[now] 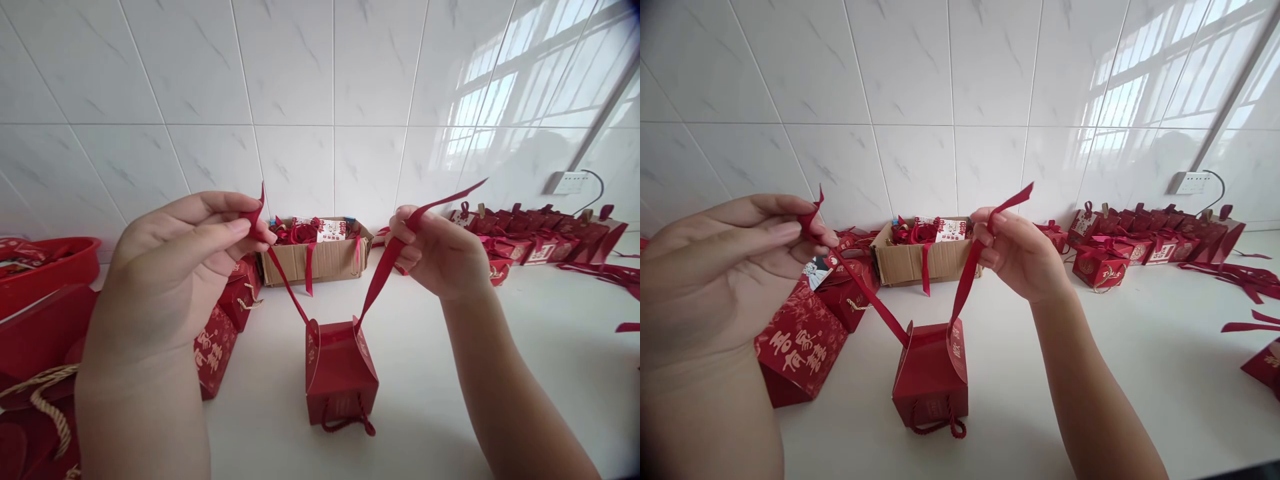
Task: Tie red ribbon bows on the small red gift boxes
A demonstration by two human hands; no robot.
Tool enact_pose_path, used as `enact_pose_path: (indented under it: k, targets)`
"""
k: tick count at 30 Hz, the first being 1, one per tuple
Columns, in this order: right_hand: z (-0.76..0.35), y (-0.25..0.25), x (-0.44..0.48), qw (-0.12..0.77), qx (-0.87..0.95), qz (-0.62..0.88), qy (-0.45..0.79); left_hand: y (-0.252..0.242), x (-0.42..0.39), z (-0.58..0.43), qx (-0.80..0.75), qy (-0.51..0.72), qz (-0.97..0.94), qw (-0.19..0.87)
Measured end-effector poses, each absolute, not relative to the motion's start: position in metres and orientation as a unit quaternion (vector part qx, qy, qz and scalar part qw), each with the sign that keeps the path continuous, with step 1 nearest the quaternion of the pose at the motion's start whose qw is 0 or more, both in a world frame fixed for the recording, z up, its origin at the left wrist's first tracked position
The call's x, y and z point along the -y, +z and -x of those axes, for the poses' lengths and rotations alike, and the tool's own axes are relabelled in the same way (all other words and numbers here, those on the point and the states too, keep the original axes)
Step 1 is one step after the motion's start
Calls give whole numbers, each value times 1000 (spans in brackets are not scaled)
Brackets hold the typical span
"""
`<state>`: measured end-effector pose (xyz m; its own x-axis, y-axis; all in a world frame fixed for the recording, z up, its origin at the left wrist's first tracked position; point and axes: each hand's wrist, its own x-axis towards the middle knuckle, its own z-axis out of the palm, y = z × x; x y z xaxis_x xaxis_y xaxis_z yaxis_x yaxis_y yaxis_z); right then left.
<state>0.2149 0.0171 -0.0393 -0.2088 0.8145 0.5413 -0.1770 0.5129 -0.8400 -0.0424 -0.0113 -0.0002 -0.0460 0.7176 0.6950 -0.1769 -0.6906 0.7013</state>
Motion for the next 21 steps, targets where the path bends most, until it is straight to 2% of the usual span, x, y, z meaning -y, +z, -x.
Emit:
enact_pose_path:
  k: [4, 10, 15, 21]
  targets:
    - [-205, -39, -15, 604, 653, 250, 381, 0, 11, 39, -230, 689, -596, 341]
    - [-198, -42, -11, 616, 639, 252, 386, -1, 12, 39, -229, 682, -608, 336]
    - [-200, -40, -12, 679, 599, 278, 319, -2, 11, 40, -220, 678, -623, 322]
    - [-205, -38, -15, 684, 579, 278, 347, -2, 9, 40, -216, 683, -619, 321]
